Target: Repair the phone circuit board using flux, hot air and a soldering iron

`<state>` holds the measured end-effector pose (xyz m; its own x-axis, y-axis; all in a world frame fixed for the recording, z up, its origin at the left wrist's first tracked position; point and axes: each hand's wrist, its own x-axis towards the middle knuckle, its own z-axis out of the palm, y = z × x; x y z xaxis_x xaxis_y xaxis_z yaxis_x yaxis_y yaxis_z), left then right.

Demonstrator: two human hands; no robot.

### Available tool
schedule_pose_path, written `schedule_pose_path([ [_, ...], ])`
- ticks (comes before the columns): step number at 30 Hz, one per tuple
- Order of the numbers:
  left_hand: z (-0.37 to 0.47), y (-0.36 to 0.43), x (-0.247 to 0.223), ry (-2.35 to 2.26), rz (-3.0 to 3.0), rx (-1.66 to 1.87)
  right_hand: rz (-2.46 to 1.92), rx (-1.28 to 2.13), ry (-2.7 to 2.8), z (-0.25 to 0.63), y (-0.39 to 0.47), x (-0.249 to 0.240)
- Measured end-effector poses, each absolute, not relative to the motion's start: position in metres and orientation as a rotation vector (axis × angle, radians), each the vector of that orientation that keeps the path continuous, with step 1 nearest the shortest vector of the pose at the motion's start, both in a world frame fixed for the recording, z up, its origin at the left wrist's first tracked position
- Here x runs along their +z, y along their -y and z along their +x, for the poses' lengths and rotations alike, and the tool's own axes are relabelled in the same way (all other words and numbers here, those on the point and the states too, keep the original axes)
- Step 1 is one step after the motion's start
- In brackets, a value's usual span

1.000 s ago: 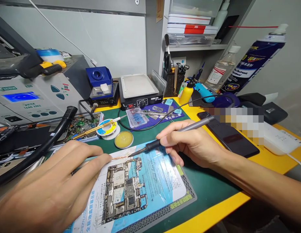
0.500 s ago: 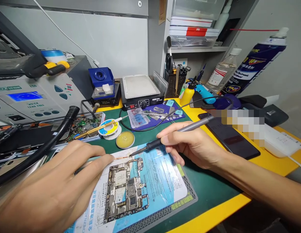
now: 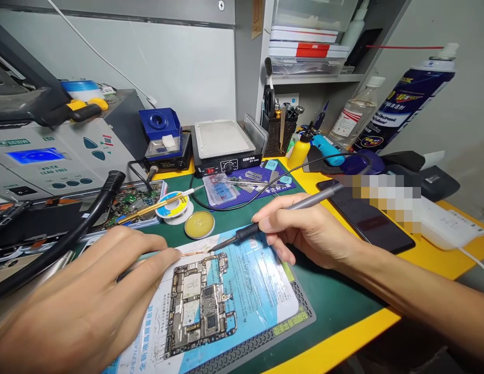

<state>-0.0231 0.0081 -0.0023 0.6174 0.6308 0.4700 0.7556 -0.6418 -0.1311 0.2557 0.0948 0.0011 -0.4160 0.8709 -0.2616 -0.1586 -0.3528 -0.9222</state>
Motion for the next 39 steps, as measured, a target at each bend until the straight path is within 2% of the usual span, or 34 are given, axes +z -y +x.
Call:
schedule_pose_path([
  [39, -0.024, -0.0101, 0.001, 1.107, -2.546, -0.581, -1.016, 1.841, 1.168, 0.2541, -0.0947, 0.0036],
])
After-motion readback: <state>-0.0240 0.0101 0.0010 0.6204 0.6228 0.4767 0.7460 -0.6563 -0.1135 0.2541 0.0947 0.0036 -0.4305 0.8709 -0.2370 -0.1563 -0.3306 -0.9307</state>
